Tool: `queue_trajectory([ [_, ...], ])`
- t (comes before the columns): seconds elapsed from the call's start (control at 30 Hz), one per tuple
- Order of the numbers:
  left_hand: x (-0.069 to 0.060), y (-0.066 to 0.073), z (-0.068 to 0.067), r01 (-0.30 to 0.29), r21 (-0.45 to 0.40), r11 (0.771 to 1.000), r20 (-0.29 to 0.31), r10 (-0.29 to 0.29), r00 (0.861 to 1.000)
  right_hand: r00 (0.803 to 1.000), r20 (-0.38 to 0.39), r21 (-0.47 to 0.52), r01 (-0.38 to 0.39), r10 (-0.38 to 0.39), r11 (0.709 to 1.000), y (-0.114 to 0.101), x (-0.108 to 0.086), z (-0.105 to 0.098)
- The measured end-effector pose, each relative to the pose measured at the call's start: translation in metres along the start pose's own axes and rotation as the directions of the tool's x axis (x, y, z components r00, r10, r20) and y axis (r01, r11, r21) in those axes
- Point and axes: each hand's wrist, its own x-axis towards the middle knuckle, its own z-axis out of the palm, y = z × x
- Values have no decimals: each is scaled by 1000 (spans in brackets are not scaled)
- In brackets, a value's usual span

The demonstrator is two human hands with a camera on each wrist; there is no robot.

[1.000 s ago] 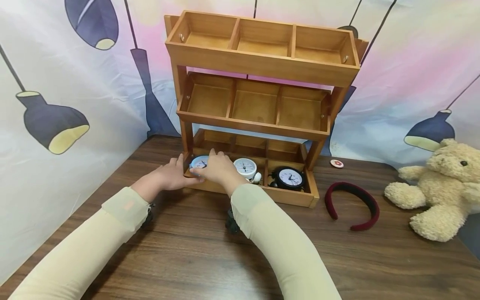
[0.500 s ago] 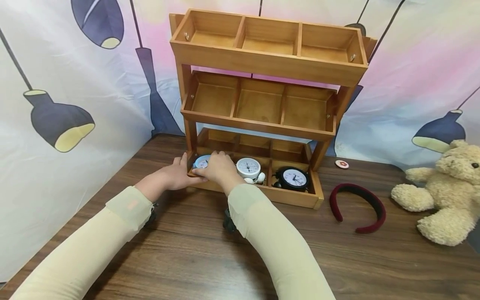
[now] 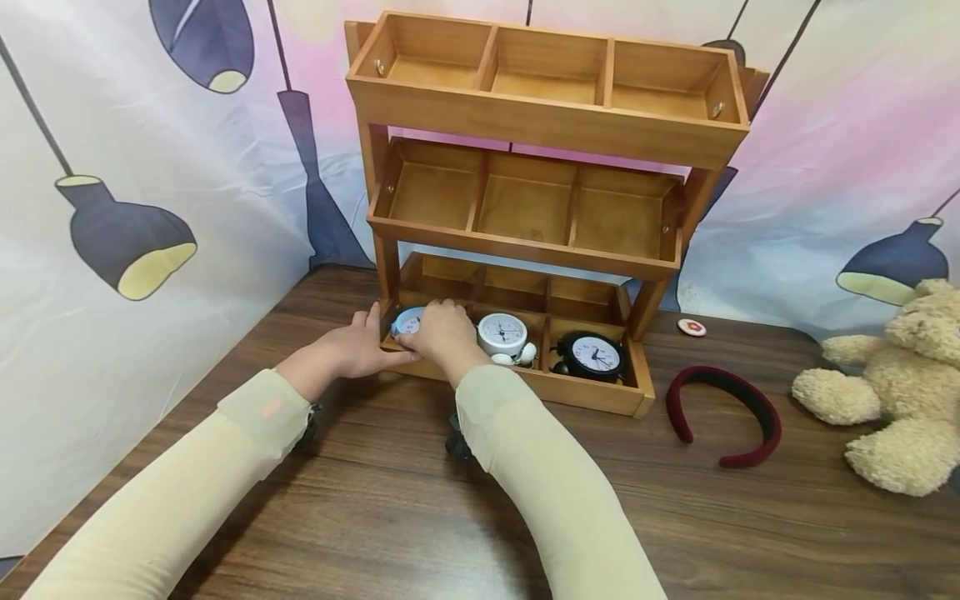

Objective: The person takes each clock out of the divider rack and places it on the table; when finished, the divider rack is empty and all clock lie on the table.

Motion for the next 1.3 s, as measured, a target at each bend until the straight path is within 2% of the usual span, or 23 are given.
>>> queue_trajectory([
  [0.57,4,3,4,-13,5,1000,4,13,1000,999,-40,8,9,-9,1000,10,3,1],
  [0.83,2,5,1,-10,22,1000,11,9,1000,998,-50,49,29,-27,998,15,5,-7],
  [1.3,4,0,2,1,19,1000,11,-1,1000,997,-81,154,30,-17,988,14,2,-28],
])
